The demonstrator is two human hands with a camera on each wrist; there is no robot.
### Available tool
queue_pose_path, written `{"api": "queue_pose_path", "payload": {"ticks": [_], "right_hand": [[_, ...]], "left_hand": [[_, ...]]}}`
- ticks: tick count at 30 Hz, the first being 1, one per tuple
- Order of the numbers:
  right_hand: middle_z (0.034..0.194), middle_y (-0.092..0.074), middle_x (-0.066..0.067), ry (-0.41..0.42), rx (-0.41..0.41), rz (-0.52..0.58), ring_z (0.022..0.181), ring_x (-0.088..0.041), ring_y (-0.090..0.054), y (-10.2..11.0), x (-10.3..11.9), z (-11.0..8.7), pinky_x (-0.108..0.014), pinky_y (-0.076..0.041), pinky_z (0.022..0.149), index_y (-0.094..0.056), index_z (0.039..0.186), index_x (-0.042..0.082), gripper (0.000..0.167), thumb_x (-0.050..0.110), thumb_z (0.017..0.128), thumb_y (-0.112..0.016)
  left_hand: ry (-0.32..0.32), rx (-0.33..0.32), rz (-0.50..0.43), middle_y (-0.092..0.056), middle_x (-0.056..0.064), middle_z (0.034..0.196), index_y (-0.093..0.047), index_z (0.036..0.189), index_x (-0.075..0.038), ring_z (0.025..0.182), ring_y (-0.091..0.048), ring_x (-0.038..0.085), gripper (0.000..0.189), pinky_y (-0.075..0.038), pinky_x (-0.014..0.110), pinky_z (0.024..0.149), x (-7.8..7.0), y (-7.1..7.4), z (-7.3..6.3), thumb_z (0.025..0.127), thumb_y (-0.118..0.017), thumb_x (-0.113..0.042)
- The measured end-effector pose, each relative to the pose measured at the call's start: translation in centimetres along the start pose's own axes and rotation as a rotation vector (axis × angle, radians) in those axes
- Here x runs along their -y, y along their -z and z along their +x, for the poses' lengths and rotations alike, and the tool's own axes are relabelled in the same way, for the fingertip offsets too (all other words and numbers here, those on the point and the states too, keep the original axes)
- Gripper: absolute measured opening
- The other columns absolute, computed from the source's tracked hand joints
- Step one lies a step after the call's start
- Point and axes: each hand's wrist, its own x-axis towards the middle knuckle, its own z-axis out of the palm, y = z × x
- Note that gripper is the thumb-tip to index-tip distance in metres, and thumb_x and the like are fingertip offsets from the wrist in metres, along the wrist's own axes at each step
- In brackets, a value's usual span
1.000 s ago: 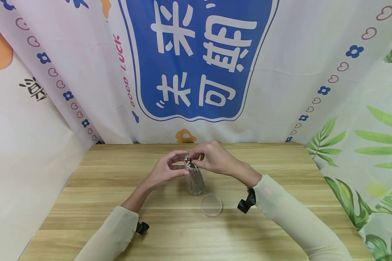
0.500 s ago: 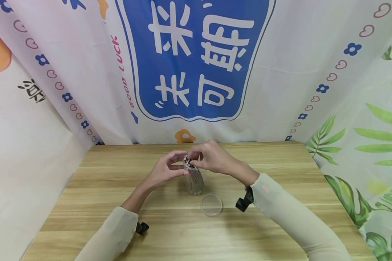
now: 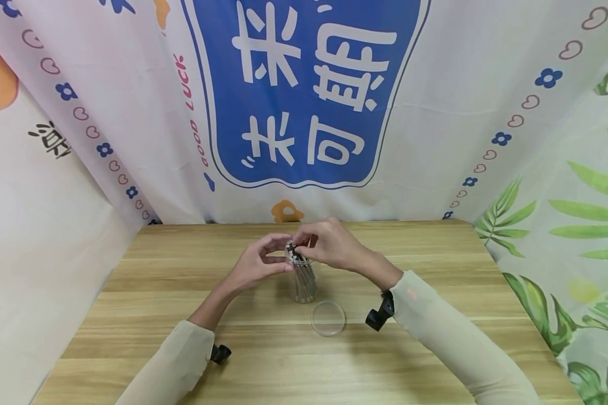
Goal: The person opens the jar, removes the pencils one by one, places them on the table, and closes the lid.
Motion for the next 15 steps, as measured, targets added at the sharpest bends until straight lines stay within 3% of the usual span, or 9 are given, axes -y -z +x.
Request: {"api": "queue_pose_path", "payload": {"ticks": [7,15], "right_hand": [[0.091,-0.080,-0.004,-0.015,-0.055,0.094,0.080,-0.009,-0.074,0.11,-0.06,-0.42,-0.029,-0.067,0.071,-0.080,0.100,0.004,0.010,0.001,0.090,-0.081],[0.092,-0.080,-0.007,-0.033,-0.152,0.199,0.078,-0.015,-0.075,0.01,-0.40,-0.85,-0.029,-0.067,0.070,-0.079,0.100,0.002,0.013,-0.005,0.089,-0.081]], "left_hand": [[0.003,0.004,-0.022,-0.067,0.020,0.137,-0.060,0.142,-0.003,0.125,-0.065,0.043,0.063,-0.059,0.057,0.104,-0.09,-0.02,0.05,0.085,-0.086,0.004],[0.007,-0.001,-0.010,-0.067,0.020,0.137,-0.060,0.142,-0.003,0.124,-0.068,0.037,0.063,-0.061,0.051,0.103,-0.19,0.03,0.06,0.085,-0.086,0.004]]}}
